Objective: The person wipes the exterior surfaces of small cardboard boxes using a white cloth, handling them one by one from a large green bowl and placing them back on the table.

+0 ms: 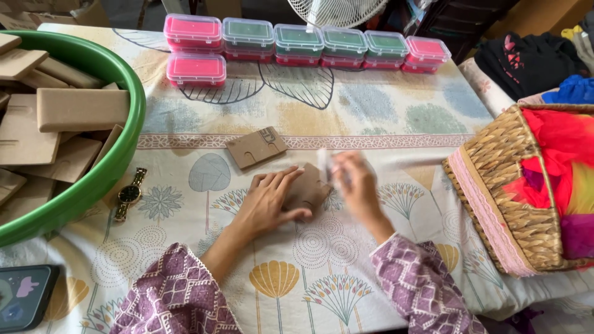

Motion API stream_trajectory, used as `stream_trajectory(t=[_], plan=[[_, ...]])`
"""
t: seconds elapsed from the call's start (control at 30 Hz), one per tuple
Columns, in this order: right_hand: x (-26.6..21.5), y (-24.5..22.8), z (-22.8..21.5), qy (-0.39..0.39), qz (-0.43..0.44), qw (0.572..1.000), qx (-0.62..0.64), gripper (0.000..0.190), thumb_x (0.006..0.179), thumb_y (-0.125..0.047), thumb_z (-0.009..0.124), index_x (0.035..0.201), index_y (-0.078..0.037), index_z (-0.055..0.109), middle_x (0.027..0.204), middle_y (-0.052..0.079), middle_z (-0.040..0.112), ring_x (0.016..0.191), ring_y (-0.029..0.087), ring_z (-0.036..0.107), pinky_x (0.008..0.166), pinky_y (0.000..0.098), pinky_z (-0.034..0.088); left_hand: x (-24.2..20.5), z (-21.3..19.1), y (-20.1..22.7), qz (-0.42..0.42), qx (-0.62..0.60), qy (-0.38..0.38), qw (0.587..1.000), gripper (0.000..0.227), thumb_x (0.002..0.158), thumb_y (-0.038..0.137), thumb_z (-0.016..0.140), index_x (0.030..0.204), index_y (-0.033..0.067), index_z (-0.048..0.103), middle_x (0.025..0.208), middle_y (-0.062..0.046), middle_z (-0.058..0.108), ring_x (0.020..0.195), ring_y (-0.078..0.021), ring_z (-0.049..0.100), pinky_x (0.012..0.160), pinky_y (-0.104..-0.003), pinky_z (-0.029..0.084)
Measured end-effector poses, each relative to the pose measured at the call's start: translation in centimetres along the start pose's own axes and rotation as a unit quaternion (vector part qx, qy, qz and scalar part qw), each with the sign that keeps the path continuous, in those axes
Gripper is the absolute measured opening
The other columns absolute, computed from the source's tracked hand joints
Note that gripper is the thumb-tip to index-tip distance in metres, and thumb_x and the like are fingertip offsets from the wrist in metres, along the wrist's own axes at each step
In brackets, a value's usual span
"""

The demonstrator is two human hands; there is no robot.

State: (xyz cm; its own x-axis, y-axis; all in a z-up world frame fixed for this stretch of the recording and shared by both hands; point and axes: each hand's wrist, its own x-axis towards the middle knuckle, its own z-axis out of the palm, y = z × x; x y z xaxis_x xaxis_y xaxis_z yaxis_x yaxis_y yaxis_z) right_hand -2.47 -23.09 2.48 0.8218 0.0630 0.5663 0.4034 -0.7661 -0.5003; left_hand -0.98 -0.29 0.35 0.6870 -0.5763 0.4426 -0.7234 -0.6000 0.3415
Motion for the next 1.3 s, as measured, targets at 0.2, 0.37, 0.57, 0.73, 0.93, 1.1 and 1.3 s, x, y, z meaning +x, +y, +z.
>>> stream_trajectory(t=[0.2,0.37,0.57,0.73,0.93,1.1,1.3], plan=[[-0.9,1.0,2.6,-0.108,-0.190,0.965,-0.146,0.019,0.082,-0.005,0.069,0.101,-0.008,0.071,0.096,0.004,0.066,0.095,0.018,0.062,0.081,0.0275,0.056,0.1,-1.1,0.5,-0.046,-0.021,-0.084,0.995,0.121,0.057,0.075,0.075,0.141,0.0027,0.029,0.130,-0.017,0.053,0.122,-0.0317,0.050,0.105,-0.046,0.030],[-0.2,0.9,0.6,-0.166,-0.051,0.970,-0.170,0.020,0.082,-0.002,0.071,0.101,-0.008,0.072,0.093,0.004,0.066,0.085,0.018,0.061,0.067,0.0260,0.055,0.3,-1.5,0.9,-0.070,-0.044,-0.102,0.991,0.116,0.060,0.068,0.075,0.144,0.0054,0.026,0.128,-0.016,0.054,0.119,-0.0284,0.054,0.107,-0.043,0.034],[-1.0,-2.1,1.4,-0.137,-0.217,0.964,-0.073,0.015,0.074,-0.003,0.070,0.088,-0.007,0.073,0.095,0.006,0.065,0.088,0.019,0.062,0.067,0.0255,0.056,0.0,-0.7,0.2,-0.038,-0.124,-0.040,0.991,0.118,0.055,0.044,0.084,0.141,-0.0028,0.018,0.132,-0.025,0.046,0.104,-0.0289,0.061,0.105,-0.043,0.041],[0.2,2.6,-0.5,-0.098,-0.105,0.965,-0.220,0.002,0.081,-0.006,0.072,0.083,-0.005,0.072,0.093,0.005,0.066,0.080,0.016,0.064,0.065,0.0273,0.057,-0.3,-0.4,0.1,0.031,-0.149,0.006,0.988,0.100,0.067,0.028,0.081,0.138,-0.0022,0.018,0.138,-0.029,0.040,0.115,-0.0363,0.058,0.104,-0.042,0.043],[-0.7,-4.4,1.4,-0.119,-0.274,0.945,-0.131,0.021,0.071,-0.007,0.071,0.092,-0.004,0.073,0.094,0.007,0.066,0.083,0.023,0.064,0.070,0.0324,0.058,-0.4,0.6,-0.8,0.038,-0.159,-0.003,0.987,0.095,0.070,0.029,0.078,0.136,-0.0020,0.017,0.137,-0.028,0.042,0.117,-0.0391,0.056,0.102,-0.039,0.042],[0.1,1.4,0.0,-0.101,-0.206,0.951,-0.207,0.017,0.080,-0.003,0.069,0.095,-0.009,0.073,0.100,0.005,0.067,0.090,0.020,0.063,0.076,0.0335,0.058,-0.2,-0.4,0.2,0.007,-0.149,0.005,0.989,0.095,0.073,0.039,0.082,0.136,-0.0003,0.024,0.134,-0.025,0.047,0.117,-0.0368,0.058,0.104,-0.040,0.045],[-1.1,-1.5,1.9,-0.180,-0.181,0.953,-0.165,0.022,0.079,-0.002,0.069,0.100,-0.007,0.074,0.099,0.009,0.065,0.088,0.022,0.061,0.071,0.0312,0.057,-0.1,-0.2,0.1,-0.028,-0.120,-0.016,0.992,0.094,0.071,0.045,0.081,0.135,-0.0001,0.029,0.133,-0.024,0.048,0.114,-0.0352,0.058,0.101,-0.039,0.047]])
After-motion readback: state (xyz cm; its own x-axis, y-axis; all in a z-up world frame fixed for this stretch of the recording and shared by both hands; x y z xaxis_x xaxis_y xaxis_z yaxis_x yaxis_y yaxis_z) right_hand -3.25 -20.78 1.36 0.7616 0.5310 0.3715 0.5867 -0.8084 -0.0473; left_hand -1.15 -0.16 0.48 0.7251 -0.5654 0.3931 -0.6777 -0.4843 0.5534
